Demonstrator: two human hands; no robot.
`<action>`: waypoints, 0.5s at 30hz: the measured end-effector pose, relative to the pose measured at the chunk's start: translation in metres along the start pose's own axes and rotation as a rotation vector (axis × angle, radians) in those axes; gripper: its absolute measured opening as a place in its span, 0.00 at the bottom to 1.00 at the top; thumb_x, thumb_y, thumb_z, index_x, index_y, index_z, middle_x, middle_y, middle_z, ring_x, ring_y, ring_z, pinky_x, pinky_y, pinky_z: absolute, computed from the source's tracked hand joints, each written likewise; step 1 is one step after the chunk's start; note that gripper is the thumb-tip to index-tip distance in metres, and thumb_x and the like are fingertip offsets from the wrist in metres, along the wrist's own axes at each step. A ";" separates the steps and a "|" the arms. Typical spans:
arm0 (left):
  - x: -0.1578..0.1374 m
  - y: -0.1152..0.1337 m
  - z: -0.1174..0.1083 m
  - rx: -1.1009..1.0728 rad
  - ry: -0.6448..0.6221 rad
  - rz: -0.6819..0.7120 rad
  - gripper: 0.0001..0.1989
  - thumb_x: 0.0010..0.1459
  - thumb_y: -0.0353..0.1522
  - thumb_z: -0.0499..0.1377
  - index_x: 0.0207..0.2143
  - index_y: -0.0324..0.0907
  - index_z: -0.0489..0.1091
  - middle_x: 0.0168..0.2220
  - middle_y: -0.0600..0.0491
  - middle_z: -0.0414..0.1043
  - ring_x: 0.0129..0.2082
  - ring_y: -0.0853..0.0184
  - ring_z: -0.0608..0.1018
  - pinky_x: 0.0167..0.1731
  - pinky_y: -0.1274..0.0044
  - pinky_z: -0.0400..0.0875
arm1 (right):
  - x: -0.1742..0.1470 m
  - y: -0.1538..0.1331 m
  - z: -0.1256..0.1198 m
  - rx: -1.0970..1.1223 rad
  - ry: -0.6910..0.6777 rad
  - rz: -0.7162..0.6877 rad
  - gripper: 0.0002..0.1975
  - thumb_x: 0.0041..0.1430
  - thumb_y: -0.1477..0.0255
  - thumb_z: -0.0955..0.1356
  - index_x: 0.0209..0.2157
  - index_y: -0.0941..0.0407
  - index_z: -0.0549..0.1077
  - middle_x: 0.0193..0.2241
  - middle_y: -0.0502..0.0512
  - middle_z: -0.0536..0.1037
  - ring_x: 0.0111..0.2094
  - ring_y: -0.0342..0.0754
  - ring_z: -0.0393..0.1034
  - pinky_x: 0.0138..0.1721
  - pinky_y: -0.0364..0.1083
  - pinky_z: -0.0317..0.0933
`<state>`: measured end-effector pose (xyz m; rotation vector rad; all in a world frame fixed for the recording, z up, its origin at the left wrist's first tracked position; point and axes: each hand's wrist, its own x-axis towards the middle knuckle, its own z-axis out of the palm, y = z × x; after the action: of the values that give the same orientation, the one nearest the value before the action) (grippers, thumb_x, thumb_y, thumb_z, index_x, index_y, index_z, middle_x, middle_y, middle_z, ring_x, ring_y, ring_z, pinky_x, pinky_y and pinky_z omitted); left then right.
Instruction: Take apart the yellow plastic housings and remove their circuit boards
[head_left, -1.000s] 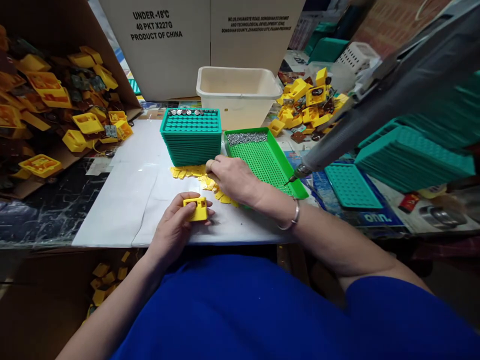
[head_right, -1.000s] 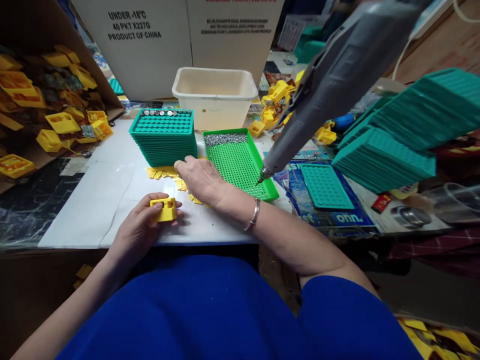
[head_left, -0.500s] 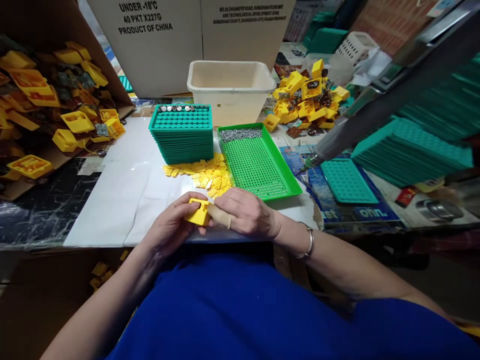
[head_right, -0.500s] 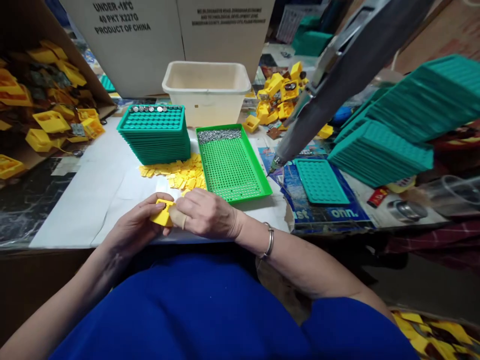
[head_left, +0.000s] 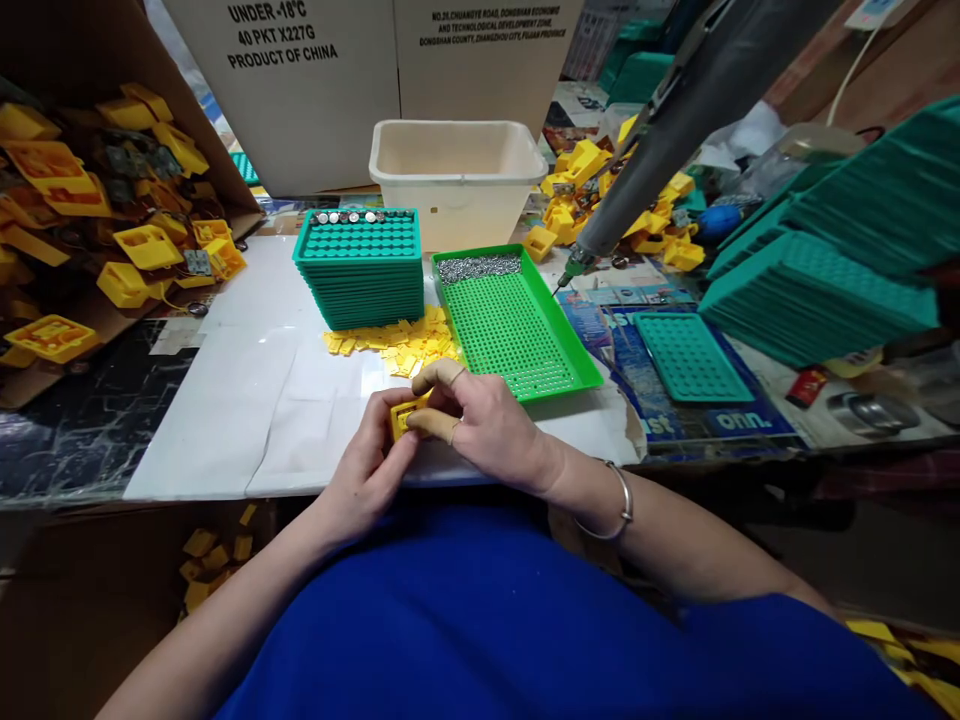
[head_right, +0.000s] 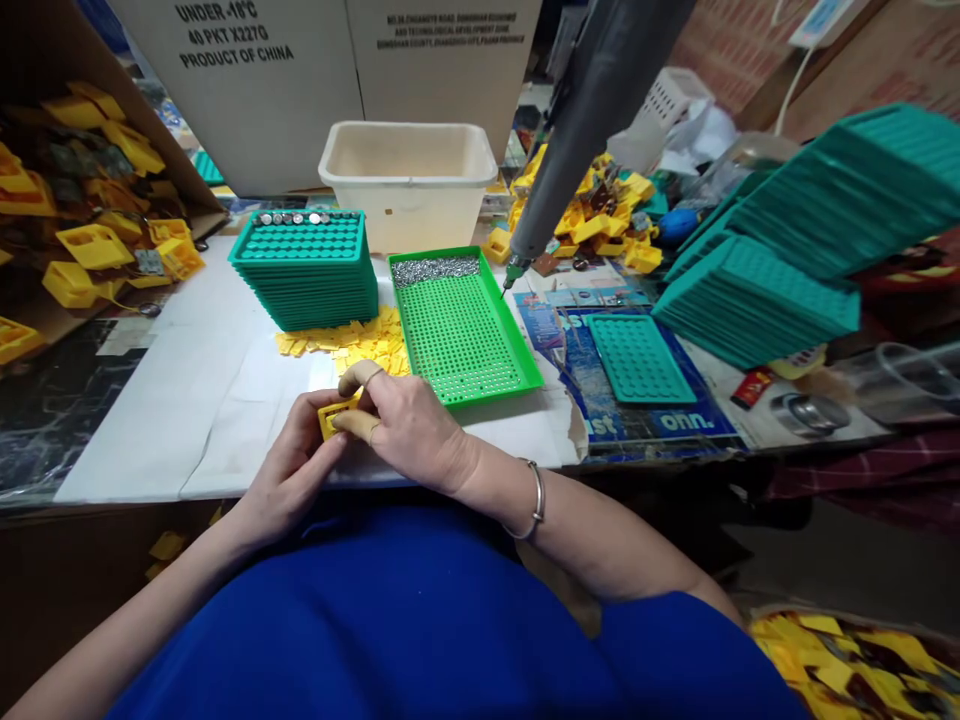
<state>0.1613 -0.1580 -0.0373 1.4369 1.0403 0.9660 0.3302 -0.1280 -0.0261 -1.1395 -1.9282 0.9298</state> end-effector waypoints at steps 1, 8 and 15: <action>0.000 0.000 0.000 0.012 0.005 0.014 0.13 0.61 0.32 0.58 0.48 0.44 0.64 0.44 0.51 0.70 0.45 0.63 0.73 0.49 0.72 0.65 | 0.000 -0.001 0.001 -0.016 0.007 -0.003 0.09 0.56 0.75 0.71 0.40 0.57 0.70 0.29 0.47 0.77 0.31 0.41 0.73 0.36 0.40 0.62; -0.004 -0.005 -0.003 0.112 -0.024 0.081 0.13 0.62 0.29 0.56 0.50 0.45 0.63 0.46 0.50 0.69 0.46 0.63 0.72 0.49 0.72 0.66 | 0.000 -0.009 -0.001 -0.173 -0.049 0.050 0.13 0.58 0.71 0.71 0.45 0.56 0.70 0.27 0.47 0.75 0.28 0.42 0.70 0.34 0.40 0.58; -0.006 -0.006 -0.013 0.186 -0.104 0.277 0.21 0.60 0.23 0.55 0.52 0.52 0.66 0.48 0.51 0.70 0.48 0.63 0.73 0.50 0.72 0.67 | 0.002 -0.016 -0.007 -0.435 -0.225 0.067 0.20 0.64 0.56 0.65 0.45 0.59 0.72 0.27 0.52 0.78 0.29 0.46 0.70 0.30 0.43 0.51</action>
<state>0.1470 -0.1594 -0.0424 1.8017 0.8871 0.9970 0.3290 -0.1307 -0.0088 -1.3982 -2.3660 0.7135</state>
